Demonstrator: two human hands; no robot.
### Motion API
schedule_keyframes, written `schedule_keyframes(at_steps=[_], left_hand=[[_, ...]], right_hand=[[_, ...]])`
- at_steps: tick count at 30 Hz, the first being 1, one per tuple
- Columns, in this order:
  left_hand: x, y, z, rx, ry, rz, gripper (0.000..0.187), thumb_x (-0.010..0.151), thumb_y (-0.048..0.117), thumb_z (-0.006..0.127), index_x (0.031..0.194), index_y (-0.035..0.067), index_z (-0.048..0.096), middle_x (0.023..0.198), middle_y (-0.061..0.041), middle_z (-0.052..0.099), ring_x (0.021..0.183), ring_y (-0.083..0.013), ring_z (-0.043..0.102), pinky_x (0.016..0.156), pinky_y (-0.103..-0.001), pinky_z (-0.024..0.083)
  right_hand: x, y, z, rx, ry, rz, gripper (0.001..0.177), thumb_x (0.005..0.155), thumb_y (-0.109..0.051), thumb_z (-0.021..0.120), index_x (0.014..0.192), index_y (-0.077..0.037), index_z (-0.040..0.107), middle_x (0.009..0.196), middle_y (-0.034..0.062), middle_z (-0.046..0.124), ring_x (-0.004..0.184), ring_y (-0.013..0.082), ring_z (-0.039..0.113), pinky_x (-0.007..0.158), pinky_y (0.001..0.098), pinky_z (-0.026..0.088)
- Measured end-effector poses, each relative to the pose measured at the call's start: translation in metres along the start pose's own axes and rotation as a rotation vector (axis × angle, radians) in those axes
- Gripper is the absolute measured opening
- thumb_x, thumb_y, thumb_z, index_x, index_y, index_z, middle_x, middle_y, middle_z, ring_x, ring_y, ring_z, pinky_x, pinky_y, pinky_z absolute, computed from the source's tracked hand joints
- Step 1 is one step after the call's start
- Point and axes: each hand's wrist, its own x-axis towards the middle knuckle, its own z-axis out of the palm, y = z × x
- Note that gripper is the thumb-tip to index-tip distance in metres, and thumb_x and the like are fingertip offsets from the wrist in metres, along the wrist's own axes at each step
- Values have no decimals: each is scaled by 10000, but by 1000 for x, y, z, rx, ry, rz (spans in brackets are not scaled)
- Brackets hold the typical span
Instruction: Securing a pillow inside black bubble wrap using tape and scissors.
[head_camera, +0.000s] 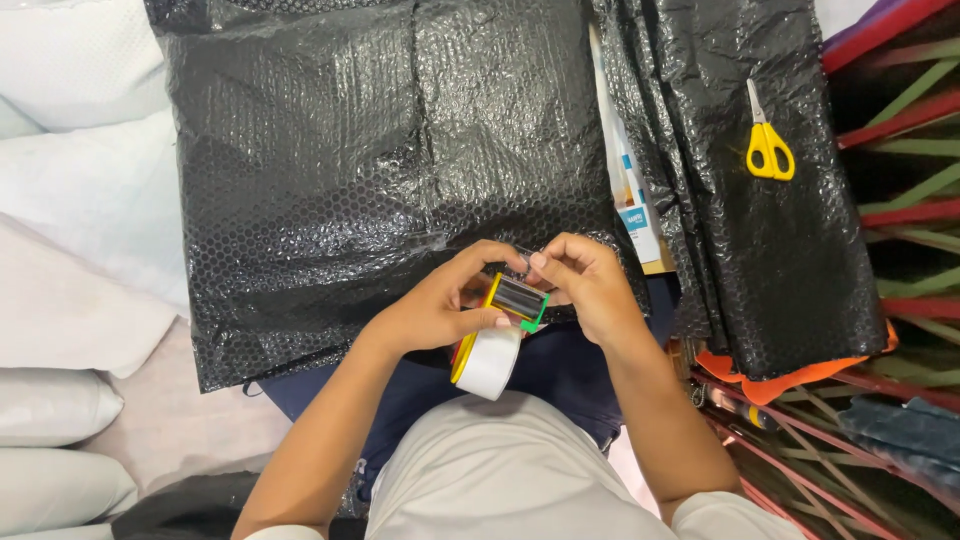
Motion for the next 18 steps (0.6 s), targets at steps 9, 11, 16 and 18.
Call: schedule_keyframes(at_steps=[9, 11, 16, 18], left_hand=[[3, 9, -2, 53, -77, -6, 578, 831, 48, 756, 1355, 77, 514, 1422, -205, 496, 1194, -513, 580, 924, -602, 559], [3, 5, -3, 46, -82, -11, 584, 836, 57, 754, 1368, 93, 516, 1427, -189, 496, 1204, -499, 576, 927, -601, 558], [2, 4, -6, 49, -86, -19, 602, 841, 69, 754, 1390, 90, 510, 1440, -184, 492, 1219, -506, 561, 929, -627, 548], [1, 3, -7, 85, -72, -8, 618, 842, 67, 758, 1407, 84, 507, 1440, -167, 505, 1260, -485, 539, 955, -634, 525]], right_hand=[[10, 4, -9, 108, -205, 126, 200, 901, -176, 718, 1019, -40, 630, 801, 86, 690, 702, 155, 715, 596, 354, 658], [13, 6, -12, 132, -250, 139, 275, 897, -217, 725, 1081, -48, 611, 819, 76, 688, 709, 146, 709, 601, 364, 661], [14, 3, -9, 173, -334, 164, 442, 907, -306, 710, 1237, -54, 558, 855, 48, 673, 749, 119, 693, 633, 385, 669], [14, 2, -7, 191, -347, 171, 527, 909, -362, 703, 1289, -45, 525, 885, 45, 649, 774, 111, 681, 658, 387, 668]])
